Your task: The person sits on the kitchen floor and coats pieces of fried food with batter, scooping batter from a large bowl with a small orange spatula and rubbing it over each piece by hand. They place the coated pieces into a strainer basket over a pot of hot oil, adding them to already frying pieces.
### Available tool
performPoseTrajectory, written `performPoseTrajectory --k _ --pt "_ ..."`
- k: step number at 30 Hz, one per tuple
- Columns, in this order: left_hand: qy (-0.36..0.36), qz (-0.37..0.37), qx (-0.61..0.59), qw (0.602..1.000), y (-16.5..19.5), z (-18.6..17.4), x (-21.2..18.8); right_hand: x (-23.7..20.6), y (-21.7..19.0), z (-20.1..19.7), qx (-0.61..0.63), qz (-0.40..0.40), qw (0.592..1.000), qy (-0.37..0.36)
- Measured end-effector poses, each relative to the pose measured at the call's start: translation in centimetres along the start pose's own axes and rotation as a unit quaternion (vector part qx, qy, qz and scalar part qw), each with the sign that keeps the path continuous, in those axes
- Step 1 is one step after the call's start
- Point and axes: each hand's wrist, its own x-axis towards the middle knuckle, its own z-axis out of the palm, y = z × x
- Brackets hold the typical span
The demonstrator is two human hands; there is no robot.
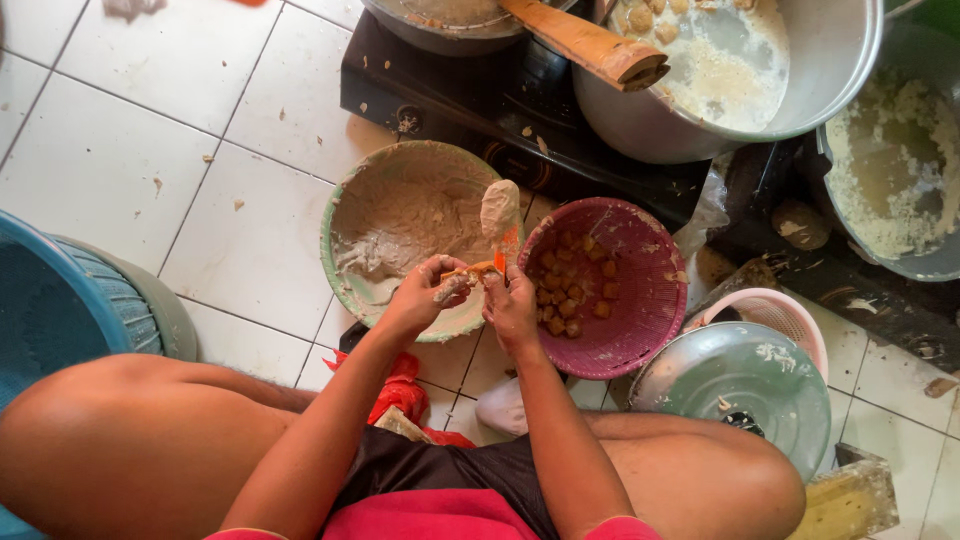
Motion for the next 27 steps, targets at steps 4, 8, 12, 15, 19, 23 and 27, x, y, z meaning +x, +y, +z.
performPoseTrajectory --k 4,8,12,15,19,23,27 --pt "0.010 -0.079 -0.012 0.997 1.0 0.0 -0.5 0.0 -0.1 0.0 -0.049 0.011 0.999 -0.005" --pt "0.134 -0.036 -0.036 0.990 2.3 0.1 -0.6 0.0 0.2 1.2 -0.156 -0.040 0.986 0.040" --pt "0.272 0.053 -0.101 0.955 4.0 -0.8 -0.6 -0.8 0.3 1.8 -0.087 -0.007 0.996 -0.012" --pt "0.325 0.091 -0.026 0.941 5.1 -1.2 -0.8 -1.5 -0.1 2.5 -0.148 -0.011 0.989 -0.025" --pt "0.307 0.128 0.116 0.936 5.6 -0.5 -0.9 -2.1 -1.2 3.5 -0.357 -0.128 0.925 0.019" --pt "0.154 0.146 -0.022 0.977 5.6 -0.2 -0.9 -1.9 -2.7 3.5 -0.418 -0.219 0.881 0.031" --pt "-0.020 0.156 -0.126 0.979 5.9 -1.2 -1.7 -1.6 -3.8 2.7 -0.461 -0.237 0.852 0.071"
